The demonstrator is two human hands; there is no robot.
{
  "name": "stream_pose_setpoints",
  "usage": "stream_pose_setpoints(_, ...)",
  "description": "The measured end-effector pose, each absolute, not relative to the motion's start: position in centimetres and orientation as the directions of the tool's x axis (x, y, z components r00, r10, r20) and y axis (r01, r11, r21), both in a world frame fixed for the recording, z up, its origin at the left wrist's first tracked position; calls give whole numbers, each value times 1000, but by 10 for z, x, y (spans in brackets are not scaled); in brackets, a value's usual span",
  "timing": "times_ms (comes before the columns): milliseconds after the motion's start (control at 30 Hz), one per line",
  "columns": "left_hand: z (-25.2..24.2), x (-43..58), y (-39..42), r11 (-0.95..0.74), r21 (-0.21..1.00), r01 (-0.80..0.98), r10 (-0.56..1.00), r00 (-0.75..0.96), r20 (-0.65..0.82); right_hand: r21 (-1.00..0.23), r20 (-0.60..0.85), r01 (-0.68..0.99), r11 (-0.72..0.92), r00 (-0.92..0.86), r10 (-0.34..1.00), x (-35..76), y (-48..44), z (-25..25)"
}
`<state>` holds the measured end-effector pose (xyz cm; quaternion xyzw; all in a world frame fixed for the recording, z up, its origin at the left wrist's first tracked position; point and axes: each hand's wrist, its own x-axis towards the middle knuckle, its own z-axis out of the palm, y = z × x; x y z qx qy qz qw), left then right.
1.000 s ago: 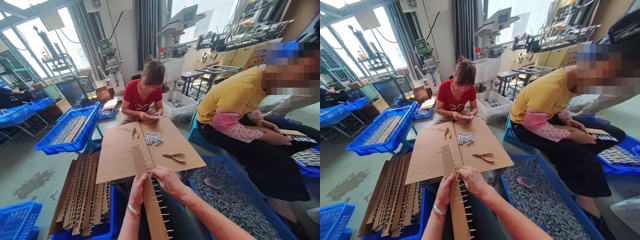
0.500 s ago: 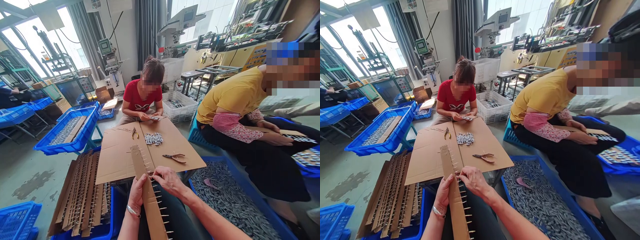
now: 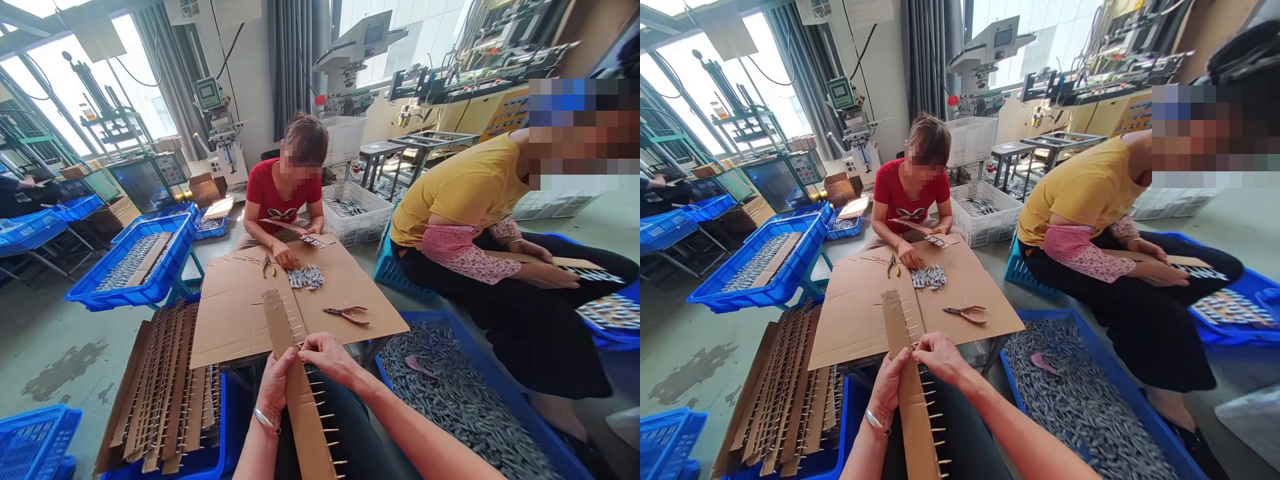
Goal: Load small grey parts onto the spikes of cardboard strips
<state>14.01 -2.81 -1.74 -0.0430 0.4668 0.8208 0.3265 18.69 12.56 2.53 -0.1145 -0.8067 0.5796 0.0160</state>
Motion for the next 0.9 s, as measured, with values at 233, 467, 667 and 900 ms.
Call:
stream_pose_setpoints(233,-16,138,-29,-391,712,-584,476,-790,-387,-980,-79,115,160,-973,215,184,131,25)
stream_pose_setpoints(467,-11,137,-28,-401,698,-594,487,-783,-387,-991,-63,95,96,-954,291,178,123,26)
stream_pose_setpoints(667,-17,137,-29,-398,719,-570,450,-804,-388,-947,-78,152,282,-963,258,186,117,23)
stream_pose_setpoints(900,-18,138,-29,-411,710,-571,439,-807,-395,-886,-75,222,406,-935,348,184,108,22)
